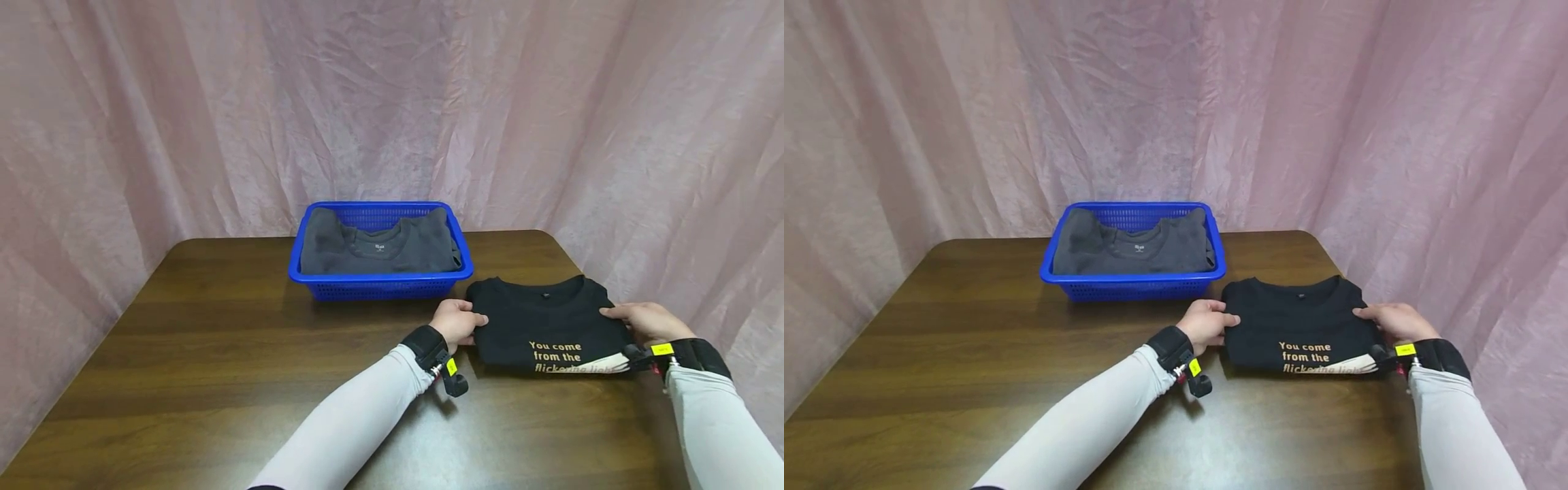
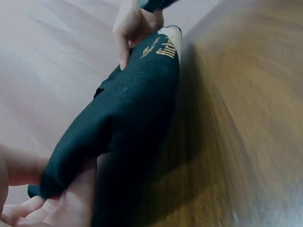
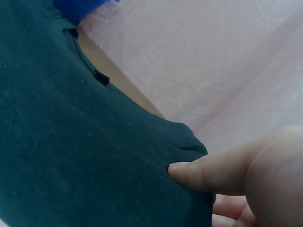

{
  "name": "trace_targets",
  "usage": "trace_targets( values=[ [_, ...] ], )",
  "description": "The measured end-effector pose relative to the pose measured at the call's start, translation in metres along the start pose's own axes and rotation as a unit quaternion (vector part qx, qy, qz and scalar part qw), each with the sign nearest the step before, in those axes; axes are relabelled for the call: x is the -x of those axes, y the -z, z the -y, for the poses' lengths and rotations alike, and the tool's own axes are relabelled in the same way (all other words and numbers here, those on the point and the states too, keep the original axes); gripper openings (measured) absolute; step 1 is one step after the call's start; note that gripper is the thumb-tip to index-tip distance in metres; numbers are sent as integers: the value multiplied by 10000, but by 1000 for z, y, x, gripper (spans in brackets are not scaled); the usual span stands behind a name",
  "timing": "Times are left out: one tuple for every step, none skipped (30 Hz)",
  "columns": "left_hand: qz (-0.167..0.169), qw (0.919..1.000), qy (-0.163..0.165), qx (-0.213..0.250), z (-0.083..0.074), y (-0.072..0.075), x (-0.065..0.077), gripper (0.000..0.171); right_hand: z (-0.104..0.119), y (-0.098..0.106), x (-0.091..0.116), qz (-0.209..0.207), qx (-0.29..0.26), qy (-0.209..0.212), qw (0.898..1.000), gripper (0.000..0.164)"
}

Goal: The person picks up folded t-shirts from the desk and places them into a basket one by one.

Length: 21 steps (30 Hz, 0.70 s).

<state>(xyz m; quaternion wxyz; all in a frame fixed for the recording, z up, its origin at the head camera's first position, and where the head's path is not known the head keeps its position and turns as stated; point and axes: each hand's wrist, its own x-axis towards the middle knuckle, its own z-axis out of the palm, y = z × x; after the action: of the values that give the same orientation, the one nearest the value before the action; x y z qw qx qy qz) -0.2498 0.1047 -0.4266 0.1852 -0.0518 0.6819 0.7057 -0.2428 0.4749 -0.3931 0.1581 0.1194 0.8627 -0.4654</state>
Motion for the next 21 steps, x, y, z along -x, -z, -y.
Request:
trace_targets(
  values=[
    [17,10000,-19,67,-2,-1,0,49,1,1,1,13,-299,-33,9995,47],
    [48,9999,-48,104,-4,-1,1,49,3,1,3,41,-539,-53,9985,35],
    [96,9998,-68,166,-6,-2,1,50,4,3,4,160,-851,-84,9962,23],
    [132,9996,-88,214,-8,-3,2,50,6,4,6,277,-1150,-123,9929,14],
    [149,9995,-101,252,-10,-4,3,50,7,6,8,374,-1346,-150,9901,12],
    [171,9994,-120,275,-12,-4,4,50,9,8,10,456,-1505,-189,9874,16],
    [194,9992,-142,313,-15,-5,5,50,11,10,12,510,-1656,-217,9846,17],
    [235,9990,-177,329,-18,-6,7,50,13,12,15,580,-1894,-293,9798,16],
    [245,9988,-201,371,-20,-7,8,50,15,14,17,619,-2035,-350,9765,15],
    [246,9986,-229,397,-23,-8,10,50,17,16,19,620,-2166,-402,9735,14],
    [250,9985,-256,419,-25,-9,12,50,19,18,21,618,-2267,-463,9709,13],
    [261,9983,-291,438,-27,-10,14,50,21,21,23,619,-2399,-517,9674,12],
    [272,9981,-325,454,-30,-11,15,51,23,23,25,621,-2488,-568,9649,13],
    [287,9978,-353,481,-32,-12,17,51,26,25,27,613,-2540,-601,9634,13],
    [300,9975,-386,516,-35,-13,19,51,28,28,29,602,-2589,-619,9620,14],
    [331,9972,-418,529,-37,-13,20,52,30,30,30,606,-2617,-597,9614,14],
    [355,9969,-447,535,-40,-14,22,52,32,32,32,604,-2614,-603,9614,15],
    [387,9966,-480,540,-43,-14,24,52,34,34,33,586,-2631,-597,9611,17],
    [417,9963,-506,547,-46,-14,26,53,36,36,34,568,-2641,-602,9610,18],
    [446,9960,-528,564,-50,-13,28,53,38,37,35,557,-2629,-596,9614,19],
    [468,9957,-554,581,-53,-13,29,54,40,38,36,617,-2646,-569,9607,21]
  ],
)
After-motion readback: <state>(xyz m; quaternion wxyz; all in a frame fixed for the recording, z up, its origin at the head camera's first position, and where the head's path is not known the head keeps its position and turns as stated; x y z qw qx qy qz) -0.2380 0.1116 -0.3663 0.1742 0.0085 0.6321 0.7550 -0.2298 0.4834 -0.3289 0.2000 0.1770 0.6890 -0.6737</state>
